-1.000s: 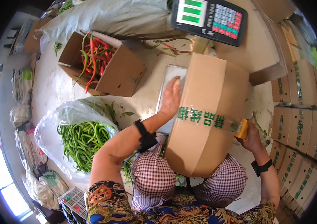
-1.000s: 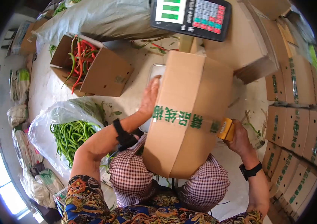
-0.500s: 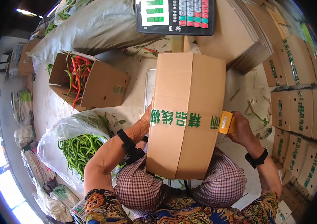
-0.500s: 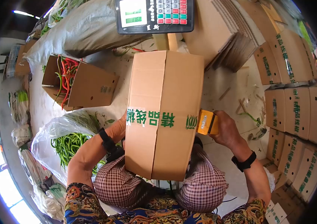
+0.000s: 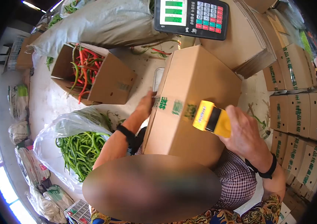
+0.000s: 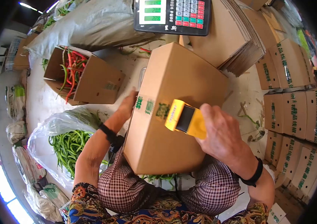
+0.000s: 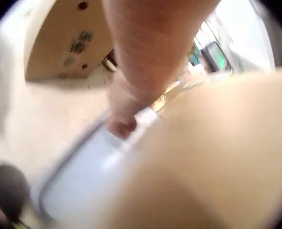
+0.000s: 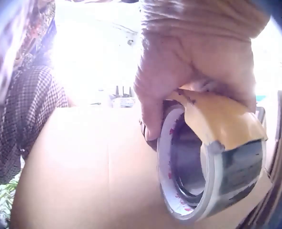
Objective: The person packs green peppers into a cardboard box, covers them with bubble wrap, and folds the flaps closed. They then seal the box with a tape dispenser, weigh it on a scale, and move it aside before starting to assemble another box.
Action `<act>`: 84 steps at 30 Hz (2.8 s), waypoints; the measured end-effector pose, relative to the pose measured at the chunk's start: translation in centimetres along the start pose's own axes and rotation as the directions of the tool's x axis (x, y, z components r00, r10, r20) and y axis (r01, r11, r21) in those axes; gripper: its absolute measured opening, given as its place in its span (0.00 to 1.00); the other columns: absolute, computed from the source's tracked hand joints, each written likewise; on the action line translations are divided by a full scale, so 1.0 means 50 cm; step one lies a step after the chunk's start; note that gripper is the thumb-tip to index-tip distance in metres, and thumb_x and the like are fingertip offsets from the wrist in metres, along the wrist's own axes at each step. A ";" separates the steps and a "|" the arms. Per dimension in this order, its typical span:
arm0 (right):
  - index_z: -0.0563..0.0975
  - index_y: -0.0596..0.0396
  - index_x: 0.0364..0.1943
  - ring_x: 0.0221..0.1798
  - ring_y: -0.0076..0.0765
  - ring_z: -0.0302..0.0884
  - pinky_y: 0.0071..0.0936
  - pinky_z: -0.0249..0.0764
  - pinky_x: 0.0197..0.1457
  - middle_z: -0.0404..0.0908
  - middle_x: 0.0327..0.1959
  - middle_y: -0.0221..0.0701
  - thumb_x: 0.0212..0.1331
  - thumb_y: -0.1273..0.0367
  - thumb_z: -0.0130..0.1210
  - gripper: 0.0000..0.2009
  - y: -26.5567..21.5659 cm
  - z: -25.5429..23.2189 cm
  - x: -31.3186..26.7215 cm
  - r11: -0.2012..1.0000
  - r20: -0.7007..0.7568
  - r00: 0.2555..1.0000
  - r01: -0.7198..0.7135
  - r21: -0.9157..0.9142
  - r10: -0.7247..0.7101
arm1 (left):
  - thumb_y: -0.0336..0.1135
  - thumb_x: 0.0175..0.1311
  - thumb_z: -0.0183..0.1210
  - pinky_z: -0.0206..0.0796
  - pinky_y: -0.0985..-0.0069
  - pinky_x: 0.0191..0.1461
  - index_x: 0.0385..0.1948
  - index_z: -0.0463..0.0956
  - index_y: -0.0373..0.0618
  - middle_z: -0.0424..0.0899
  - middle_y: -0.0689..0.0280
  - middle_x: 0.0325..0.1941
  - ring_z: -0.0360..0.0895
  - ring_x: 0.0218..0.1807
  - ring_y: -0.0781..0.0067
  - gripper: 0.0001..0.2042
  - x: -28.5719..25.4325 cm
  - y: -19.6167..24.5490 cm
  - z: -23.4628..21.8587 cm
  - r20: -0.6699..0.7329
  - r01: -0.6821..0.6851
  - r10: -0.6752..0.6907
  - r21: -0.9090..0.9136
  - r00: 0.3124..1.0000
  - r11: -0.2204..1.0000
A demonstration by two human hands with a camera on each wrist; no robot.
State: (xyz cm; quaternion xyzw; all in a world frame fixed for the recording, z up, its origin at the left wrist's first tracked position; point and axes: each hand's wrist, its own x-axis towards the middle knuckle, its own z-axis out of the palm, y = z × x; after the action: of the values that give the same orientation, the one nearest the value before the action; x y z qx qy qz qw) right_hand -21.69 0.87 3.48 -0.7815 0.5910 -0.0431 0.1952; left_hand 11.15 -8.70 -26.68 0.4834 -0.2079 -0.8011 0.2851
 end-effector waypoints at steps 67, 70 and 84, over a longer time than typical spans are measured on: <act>0.69 0.59 0.41 0.33 0.46 0.83 0.42 0.78 0.34 0.79 0.30 0.43 0.43 0.61 0.73 0.27 -0.057 -0.019 0.064 0.977 0.001 0.982 0.186 0.101 -0.187 | 0.56 0.76 0.38 0.66 0.62 0.57 0.49 0.78 0.34 0.84 0.48 0.45 0.79 0.51 0.49 0.30 -0.261 0.260 0.145 -0.016 -0.211 0.639 0.937 0.769 0.278; 0.69 0.57 0.41 0.35 0.47 0.82 0.40 0.78 0.36 0.78 0.30 0.40 0.42 0.61 0.73 0.27 0.054 0.014 -0.018 0.993 -0.010 0.998 0.055 0.107 -0.054 | 0.57 0.76 0.38 0.66 0.64 0.57 0.49 0.78 0.33 0.84 0.49 0.44 0.79 0.50 0.55 0.31 -0.249 0.257 0.130 -0.060 -0.184 0.585 0.919 0.809 0.349; 0.71 0.61 0.46 0.38 0.49 0.78 0.38 0.76 0.41 0.75 0.34 0.40 0.38 0.61 0.74 0.31 0.325 0.390 -0.187 0.983 -0.404 0.915 0.064 0.174 0.011 | 0.55 0.78 0.37 0.67 0.74 0.56 0.52 0.75 0.30 0.82 0.61 0.46 0.76 0.49 0.73 0.31 -0.287 0.271 0.176 -0.098 -0.165 0.479 0.863 0.872 0.478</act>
State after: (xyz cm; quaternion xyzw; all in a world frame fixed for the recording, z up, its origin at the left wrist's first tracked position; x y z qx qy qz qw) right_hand -33.37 10.96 -18.74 -0.7425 0.6013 -0.2600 0.1399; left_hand 12.07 -8.92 -5.11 0.6358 -0.6002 -0.4426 0.1988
